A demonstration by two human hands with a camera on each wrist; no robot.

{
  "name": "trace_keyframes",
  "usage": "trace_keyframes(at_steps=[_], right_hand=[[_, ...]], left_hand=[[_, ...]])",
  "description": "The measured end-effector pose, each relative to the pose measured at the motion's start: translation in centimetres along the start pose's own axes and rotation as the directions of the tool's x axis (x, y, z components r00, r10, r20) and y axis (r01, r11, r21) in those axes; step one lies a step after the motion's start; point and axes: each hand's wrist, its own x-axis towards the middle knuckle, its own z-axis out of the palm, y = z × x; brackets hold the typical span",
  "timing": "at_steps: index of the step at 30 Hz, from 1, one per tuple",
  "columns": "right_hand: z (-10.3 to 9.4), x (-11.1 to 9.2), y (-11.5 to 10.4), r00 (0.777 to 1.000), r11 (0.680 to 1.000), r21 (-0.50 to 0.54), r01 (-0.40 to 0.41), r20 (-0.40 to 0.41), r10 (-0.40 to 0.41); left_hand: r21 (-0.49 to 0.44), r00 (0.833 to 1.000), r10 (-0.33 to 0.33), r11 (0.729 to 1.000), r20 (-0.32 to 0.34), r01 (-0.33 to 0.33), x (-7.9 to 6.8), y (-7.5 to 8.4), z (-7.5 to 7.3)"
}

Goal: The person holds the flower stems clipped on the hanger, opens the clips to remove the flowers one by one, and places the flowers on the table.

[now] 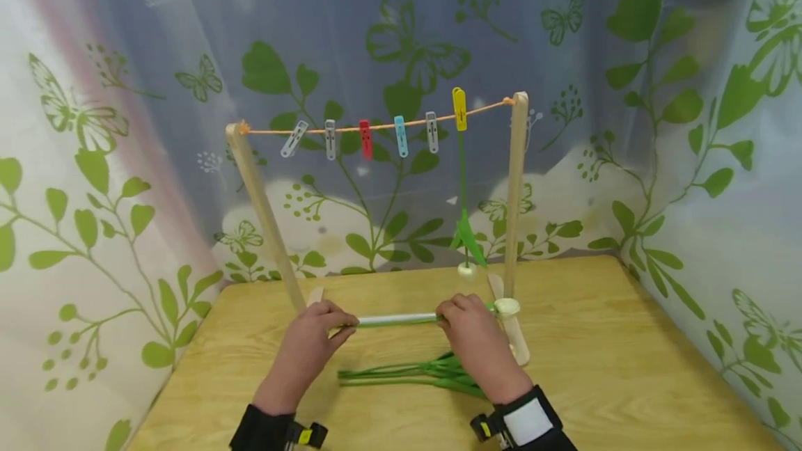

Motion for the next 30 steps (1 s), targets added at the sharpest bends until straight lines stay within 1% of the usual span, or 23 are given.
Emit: trace_keyframes(at_steps=[2,6,10,13,17,24,27,30], right_hand=[[0.0,0.1,0.1,1.0,1.0,-0.006,-0.009,0.02,0.009],[0.0,0.2,0.5,0.999,1.0,-0.024,-0.004,0.033,0.005],[0.1,0.0,0.7,0.999,0.999,-0.045,0.005,0.039,-0.004],[0.2,-0.1,0.8,0.997,0.999,-0.053,-0.01,0.076,0.014],[0.6,-0.3,0.8,0.989,0.997,-0.064,-0.045,0.138,0.054],[0.8,-0.3,0.7,0.985,0.998,-0.054,-0.028,0.167,0.037],[0.7,-0.2,0.5,0.982,0.998,-0.054,-0.036,0.181,0.046],[0.8,-0.1,0.4,0.974,0.998,-0.041,-0.045,0.22,0.053]], left_hand=[[0.009,1.0,-0.002,1.0,0.01,0.002,0.2,-0.1,0.2],[0.026,0.999,-0.002,1.0,0.032,0.001,0.5,-0.1,0.7],[0.021,0.997,-0.003,1.0,0.072,0.001,0.7,-0.1,1.1],[0.014,0.995,0.003,1.0,0.099,-0.004,0.7,-0.2,1.3],[0.005,0.991,0.006,1.0,0.135,-0.006,0.5,-0.3,1.4],[-0.004,0.978,-0.005,1.0,0.209,0.006,0.0,-0.6,1.6],[-0.008,0.976,-0.008,1.0,0.217,0.01,-0.1,-0.7,1.6],[-0.011,0.976,-0.014,1.0,0.217,0.017,-0.3,-0.8,1.6]])
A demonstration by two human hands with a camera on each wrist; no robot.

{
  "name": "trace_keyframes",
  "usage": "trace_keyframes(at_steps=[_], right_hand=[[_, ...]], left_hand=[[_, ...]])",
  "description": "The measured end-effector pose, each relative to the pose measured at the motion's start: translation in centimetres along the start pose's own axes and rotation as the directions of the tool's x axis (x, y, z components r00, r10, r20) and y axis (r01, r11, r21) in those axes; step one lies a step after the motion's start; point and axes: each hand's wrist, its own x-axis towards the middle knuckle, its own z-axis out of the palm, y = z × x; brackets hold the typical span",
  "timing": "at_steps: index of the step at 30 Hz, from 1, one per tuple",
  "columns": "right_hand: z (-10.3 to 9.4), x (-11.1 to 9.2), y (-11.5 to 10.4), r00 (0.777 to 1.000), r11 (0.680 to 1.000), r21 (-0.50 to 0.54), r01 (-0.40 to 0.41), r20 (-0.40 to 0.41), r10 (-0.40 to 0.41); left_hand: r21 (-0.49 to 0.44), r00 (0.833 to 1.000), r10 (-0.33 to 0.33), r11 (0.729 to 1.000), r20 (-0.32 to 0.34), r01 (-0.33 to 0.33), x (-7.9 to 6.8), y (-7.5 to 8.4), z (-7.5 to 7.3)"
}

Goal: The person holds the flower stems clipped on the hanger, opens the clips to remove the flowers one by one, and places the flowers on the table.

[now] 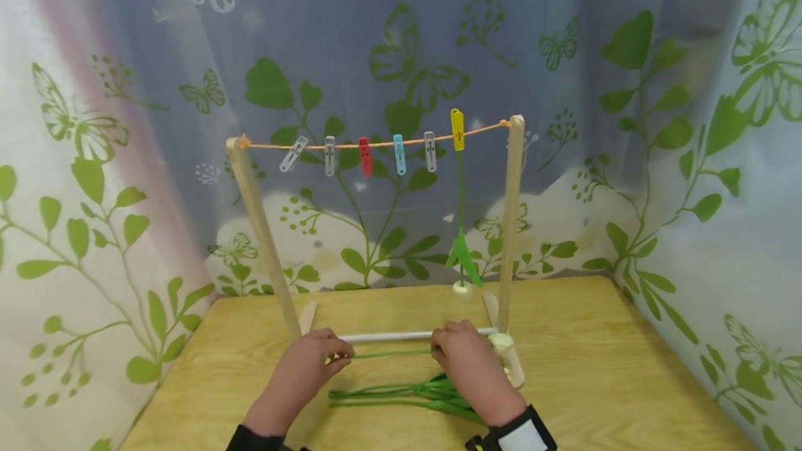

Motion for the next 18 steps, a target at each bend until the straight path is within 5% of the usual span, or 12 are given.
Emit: trace_keyframes(at_steps=[6,18], right_hand=[[0.7,-0.7,0.0,0.996,0.999,0.036,0.009,0.088,-0.012],[1.9,-0.2,0.0,0.996,0.999,-0.03,0.029,0.084,-0.027]], left_hand=[[-0.02,0.997,-0.01,1.0,0.076,0.012,-0.8,-0.3,1.0],[0.013,0.993,0.036,0.999,0.108,-0.038,-0.2,-1.2,1.7]])
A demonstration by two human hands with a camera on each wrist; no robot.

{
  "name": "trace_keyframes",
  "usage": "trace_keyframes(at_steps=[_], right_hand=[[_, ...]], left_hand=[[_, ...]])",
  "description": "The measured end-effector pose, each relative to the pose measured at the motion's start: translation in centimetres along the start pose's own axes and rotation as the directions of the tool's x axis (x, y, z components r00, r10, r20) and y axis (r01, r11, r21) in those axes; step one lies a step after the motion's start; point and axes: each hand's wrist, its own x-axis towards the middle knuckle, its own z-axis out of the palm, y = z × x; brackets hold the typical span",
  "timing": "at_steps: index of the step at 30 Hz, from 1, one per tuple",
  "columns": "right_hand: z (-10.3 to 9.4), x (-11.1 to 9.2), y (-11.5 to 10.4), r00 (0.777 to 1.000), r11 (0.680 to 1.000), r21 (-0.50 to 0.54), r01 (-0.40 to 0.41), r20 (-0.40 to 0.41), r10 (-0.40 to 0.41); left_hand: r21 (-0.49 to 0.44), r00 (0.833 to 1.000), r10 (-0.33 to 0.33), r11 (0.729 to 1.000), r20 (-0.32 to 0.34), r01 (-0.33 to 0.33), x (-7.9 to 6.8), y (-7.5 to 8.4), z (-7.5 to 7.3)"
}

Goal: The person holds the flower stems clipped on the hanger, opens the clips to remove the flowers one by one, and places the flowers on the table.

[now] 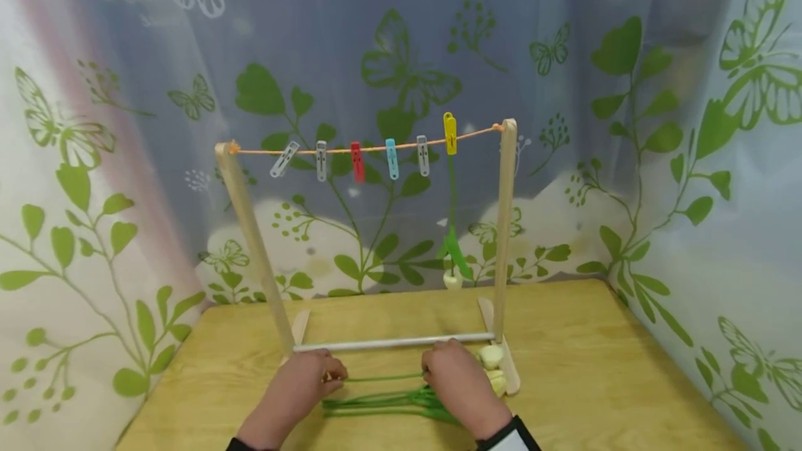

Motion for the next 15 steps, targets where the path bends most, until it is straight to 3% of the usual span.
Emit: trace_keyframes(at_steps=[9,15], right_hand=[[0.2,0.05,-0.32,1.0,1.0,-0.022,-0.012,0.006,0.013],[0.88,-0.2,-0.22,1.0,0.999,-0.03,-0.011,-0.005,0.011]], left_hand=[[0.017,1.0,0.016,1.0,0.018,-0.016,-0.14,0.52,-0.21],[0.015,0.999,0.009,1.0,0.038,-0.009,-0.34,0.52,0.4]])
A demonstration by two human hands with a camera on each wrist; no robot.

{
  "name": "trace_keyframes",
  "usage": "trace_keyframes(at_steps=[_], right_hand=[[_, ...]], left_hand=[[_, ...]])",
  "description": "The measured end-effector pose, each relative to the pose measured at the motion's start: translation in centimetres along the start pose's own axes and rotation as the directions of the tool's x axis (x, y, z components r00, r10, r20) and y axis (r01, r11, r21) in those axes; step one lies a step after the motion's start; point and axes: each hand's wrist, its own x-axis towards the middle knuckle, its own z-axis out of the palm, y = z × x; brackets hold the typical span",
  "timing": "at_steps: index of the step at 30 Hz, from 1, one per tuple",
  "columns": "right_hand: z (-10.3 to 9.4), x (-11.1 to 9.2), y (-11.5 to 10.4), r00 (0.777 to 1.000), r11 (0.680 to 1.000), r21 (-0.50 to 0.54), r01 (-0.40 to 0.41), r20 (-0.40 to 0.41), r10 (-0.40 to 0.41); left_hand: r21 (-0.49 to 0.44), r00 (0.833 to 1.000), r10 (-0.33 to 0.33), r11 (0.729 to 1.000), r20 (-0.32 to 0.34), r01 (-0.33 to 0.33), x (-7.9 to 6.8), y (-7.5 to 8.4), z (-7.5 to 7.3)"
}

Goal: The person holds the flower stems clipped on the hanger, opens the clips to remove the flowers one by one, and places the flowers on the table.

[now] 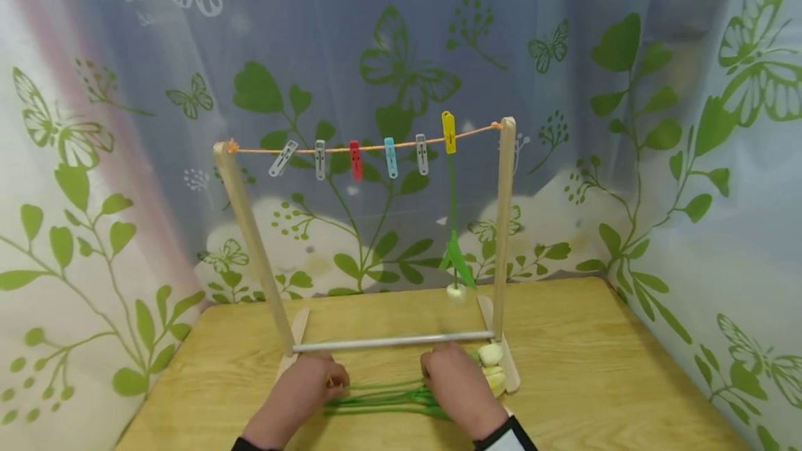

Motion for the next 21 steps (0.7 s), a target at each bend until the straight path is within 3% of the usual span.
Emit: trace_keyframes(at_steps=[8,15,21], right_hand=[[0.35,0.29,0.12,1.0,0.999,-0.03,0.018,0.022,-0.018],[0.48,-0.07,-0.05,0.999,0.999,-0.034,0.035,0.017,-0.035],[0.5,-0.2,-0.2,1.0,1.0,-0.028,-0.003,-0.004,0.003]], left_hand=[[-0.029,0.999,-0.002,1.0,0.046,0.004,0.06,-0.6,0.76],[-0.013,0.997,0.013,1.0,0.071,-0.012,-0.14,-0.21,0.69],[-0.01,0.997,0.022,1.0,0.069,-0.021,-0.06,0.04,0.61]])
